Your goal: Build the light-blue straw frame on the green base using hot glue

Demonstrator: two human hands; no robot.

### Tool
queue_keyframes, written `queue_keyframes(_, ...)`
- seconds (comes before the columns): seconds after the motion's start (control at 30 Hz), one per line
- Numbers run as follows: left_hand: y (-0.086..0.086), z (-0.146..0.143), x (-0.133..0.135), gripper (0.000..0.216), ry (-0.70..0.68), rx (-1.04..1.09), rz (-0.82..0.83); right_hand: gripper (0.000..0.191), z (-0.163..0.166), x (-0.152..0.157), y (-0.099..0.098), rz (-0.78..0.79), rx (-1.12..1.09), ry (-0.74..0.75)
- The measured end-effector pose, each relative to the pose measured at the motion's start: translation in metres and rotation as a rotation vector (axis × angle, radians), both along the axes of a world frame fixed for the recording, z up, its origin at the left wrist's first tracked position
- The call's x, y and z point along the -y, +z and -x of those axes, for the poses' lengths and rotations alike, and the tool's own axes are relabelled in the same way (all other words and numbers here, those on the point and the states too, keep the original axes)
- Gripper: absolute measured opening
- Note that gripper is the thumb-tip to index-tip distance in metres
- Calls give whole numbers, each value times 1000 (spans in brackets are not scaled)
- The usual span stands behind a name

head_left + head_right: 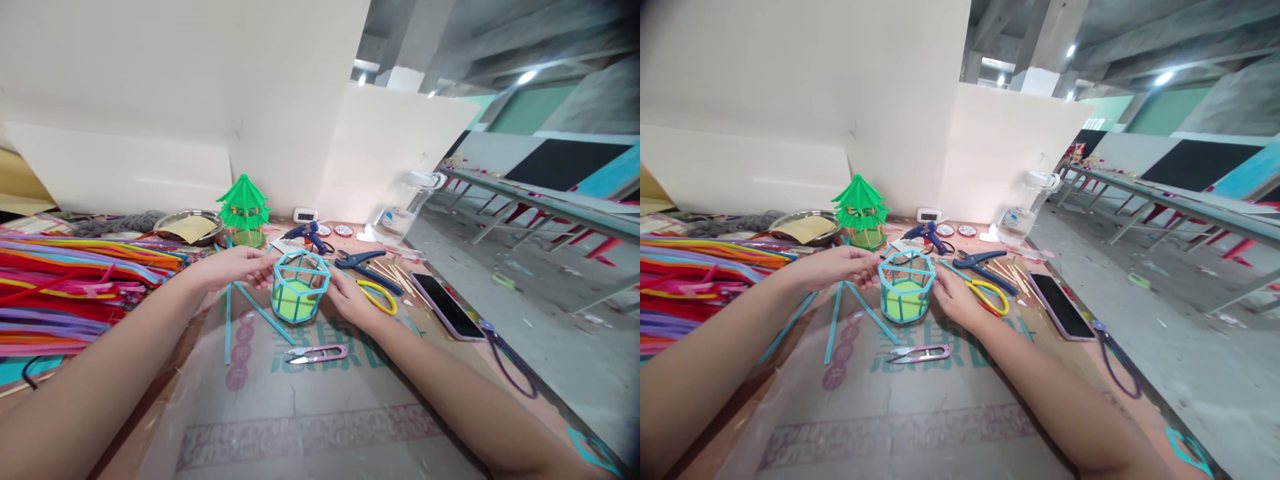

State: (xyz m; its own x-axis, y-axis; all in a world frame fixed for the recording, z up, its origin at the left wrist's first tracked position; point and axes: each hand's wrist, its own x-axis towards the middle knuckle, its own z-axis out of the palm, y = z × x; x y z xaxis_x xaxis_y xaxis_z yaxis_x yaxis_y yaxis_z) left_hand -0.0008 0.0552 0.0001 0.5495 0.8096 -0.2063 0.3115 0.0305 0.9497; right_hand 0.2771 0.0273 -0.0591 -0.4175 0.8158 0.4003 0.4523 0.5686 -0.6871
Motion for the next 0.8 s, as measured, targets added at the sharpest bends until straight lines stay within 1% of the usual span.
queue_keyframes(0.17,4,-2,3,51,4,-60,-45,14,-3,-2,-6,9,-116,-174)
queue_keyframes(0.3,2,-3,3,49,-1,-70,-44,12,-5,-7,-9,7,-174,-228)
queue_keyframes(0.4,2,-4,3,53,16,-76,-58,14,-5,-10,-8,30,-157,-241)
queue_keyframes(0.5,2,-5,2,55,17,-101,-62,25,-4,-9,-4,43,-154,-246)
queue_keyframes(0.57,2,-4,-1,56,9,-122,-65,29,-5,-6,-1,15,-152,-234)
queue_keyframes(0.7,0,-3,-5,57,-9,-153,-96,19,-6,0,2,-58,-140,-188)
queue_keyframes(0.8,2,-3,-6,57,-8,-160,-95,19,-7,4,2,-125,-96,-130)
